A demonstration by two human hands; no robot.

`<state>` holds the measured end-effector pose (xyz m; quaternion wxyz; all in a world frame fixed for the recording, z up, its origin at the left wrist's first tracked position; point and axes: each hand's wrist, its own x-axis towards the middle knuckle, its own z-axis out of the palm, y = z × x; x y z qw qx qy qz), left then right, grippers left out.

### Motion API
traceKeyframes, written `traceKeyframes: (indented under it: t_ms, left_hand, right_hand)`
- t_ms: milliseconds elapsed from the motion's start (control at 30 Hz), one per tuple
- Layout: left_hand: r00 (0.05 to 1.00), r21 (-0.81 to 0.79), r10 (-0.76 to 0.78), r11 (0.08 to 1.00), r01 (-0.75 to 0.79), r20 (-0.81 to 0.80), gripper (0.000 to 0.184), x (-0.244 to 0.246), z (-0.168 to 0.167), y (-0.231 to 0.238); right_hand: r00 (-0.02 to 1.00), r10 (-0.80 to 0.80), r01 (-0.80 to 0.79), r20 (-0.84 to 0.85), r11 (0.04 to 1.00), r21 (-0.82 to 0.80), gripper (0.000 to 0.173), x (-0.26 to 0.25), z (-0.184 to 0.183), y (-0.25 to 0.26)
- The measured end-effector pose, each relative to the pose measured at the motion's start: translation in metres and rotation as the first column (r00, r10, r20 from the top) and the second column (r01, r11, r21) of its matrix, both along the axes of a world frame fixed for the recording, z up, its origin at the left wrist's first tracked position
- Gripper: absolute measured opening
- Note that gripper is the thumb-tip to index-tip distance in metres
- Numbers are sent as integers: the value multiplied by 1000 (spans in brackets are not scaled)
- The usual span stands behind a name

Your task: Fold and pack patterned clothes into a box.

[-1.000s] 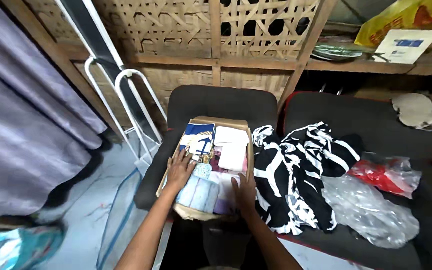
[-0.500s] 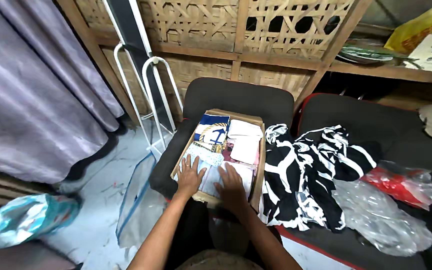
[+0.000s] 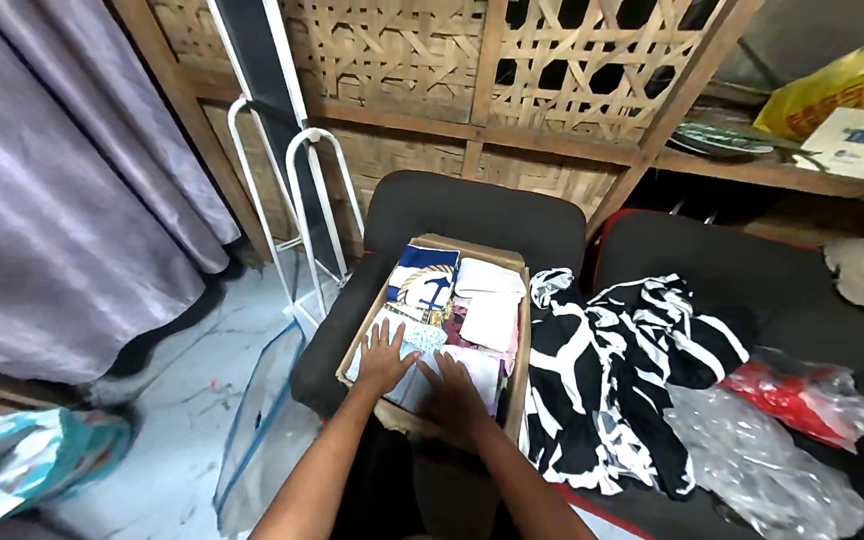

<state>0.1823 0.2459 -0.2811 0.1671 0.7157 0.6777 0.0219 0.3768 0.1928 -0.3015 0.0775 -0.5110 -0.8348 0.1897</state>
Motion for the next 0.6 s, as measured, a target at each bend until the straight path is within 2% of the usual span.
traceKeyframes:
  t_ms: [133,300,433,500,600]
  left_hand:
    - [1000,18,-1,1000,1,17,81,-7,-6,-4]
    - [1000,37,-7,999,6,23,82,-4,-7,-15]
    - [999,78,36,996,-35,-6,81,6,5,-23]
    - [1000,199,9,980,-13,21,78,16,15,-21]
    - [996,314,-78,948,59,49,77,32,37,-5]
  right_hand:
    - [997,20,-17,68,999,-51,86,-8,6,1]
    - [998,40,-34,48,991,-126,82,1,13,-5]
    - [994,15,-35,-113,983,-179,69,9,26,-6]
    - [977,-82,62,-194,992,-109,63,18,35,-7]
    - [965,-249,253,-89,966,46,63,27,35,-4]
